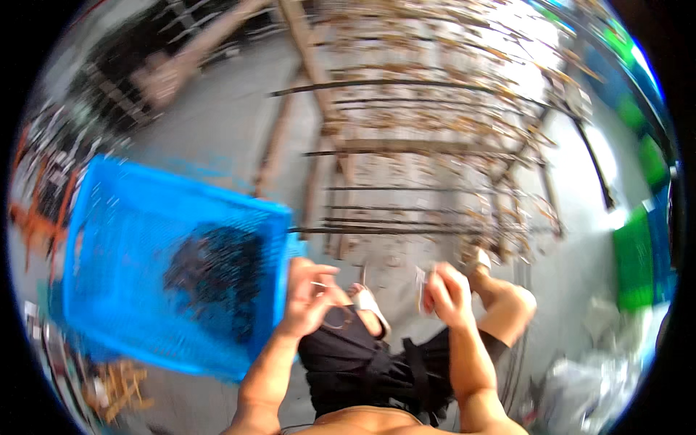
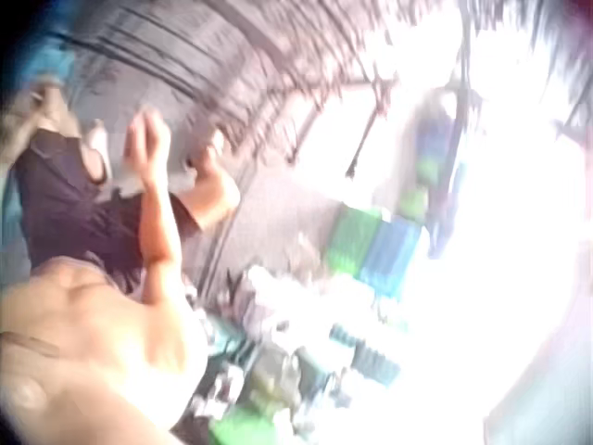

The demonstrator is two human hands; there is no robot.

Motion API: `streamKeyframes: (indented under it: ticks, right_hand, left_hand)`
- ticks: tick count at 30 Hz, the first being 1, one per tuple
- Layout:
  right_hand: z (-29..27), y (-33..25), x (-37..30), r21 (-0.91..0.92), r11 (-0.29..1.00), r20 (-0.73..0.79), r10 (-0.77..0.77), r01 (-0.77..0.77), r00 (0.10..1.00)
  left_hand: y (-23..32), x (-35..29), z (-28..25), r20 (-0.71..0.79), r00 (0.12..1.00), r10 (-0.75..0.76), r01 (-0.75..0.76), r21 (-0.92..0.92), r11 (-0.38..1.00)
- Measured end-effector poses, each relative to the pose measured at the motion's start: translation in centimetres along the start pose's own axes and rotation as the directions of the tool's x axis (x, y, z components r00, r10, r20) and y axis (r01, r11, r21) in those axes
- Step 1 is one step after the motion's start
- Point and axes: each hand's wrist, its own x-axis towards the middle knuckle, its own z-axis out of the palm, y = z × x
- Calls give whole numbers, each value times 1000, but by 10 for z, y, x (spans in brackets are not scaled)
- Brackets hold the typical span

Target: The person sits and repeatedly picks small wire loops from a blue basket, then attaches them to hooks on a multi-tiered metal rack. The person handles the wire loops one at a time and places them onto the rack hooks.

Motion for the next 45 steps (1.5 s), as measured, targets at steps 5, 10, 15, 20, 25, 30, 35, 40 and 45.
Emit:
streamKeyframes:
  ticks: [5, 10, 15, 20, 25, 30, 35, 40, 45]
  right_hand:
    - [-20, 23, 35, 162, 975, -682, -2, 154, 731]
    - [17, 54, 53, -89, 996, -760, -77, 14, 646]
    - [31, 54, 60, 269, 954, -783, 135, 135, 607]
    - [28, 48, 67, 391, 893, -766, 182, 222, 616]
    - [29, 50, 69, 388, 897, -770, 189, 212, 609]
    - [37, 52, 72, 376, 893, -790, 170, 246, 590]
    - [32, 52, 74, 364, 910, -748, 159, 198, 645]
    - [42, 51, 77, 365, 902, -807, 183, 231, 561]
    - [44, 46, 81, 408, 879, -810, 226, 245, 541]
  left_hand:
    - [-41, -17, 23, -105, 918, -382, 229, -647, 728]
    - [-60, -37, 40, 71, 892, -446, 375, -666, 644]
    - [-49, -35, 51, -78, 944, -320, 249, -466, 849]
    - [-51, -35, 37, -97, 931, -351, 284, -410, 866]
    - [-54, -30, 47, -135, 912, -386, 314, -373, 873]
    - [-44, -28, 48, -161, 886, -435, 354, -370, 859]
    - [-44, -28, 45, -172, 877, -449, 364, -374, 853]
    - [-44, -29, 45, -148, 882, -447, 362, -392, 845]
    - [-45, -31, 44, -170, 876, -451, 366, -373, 852]
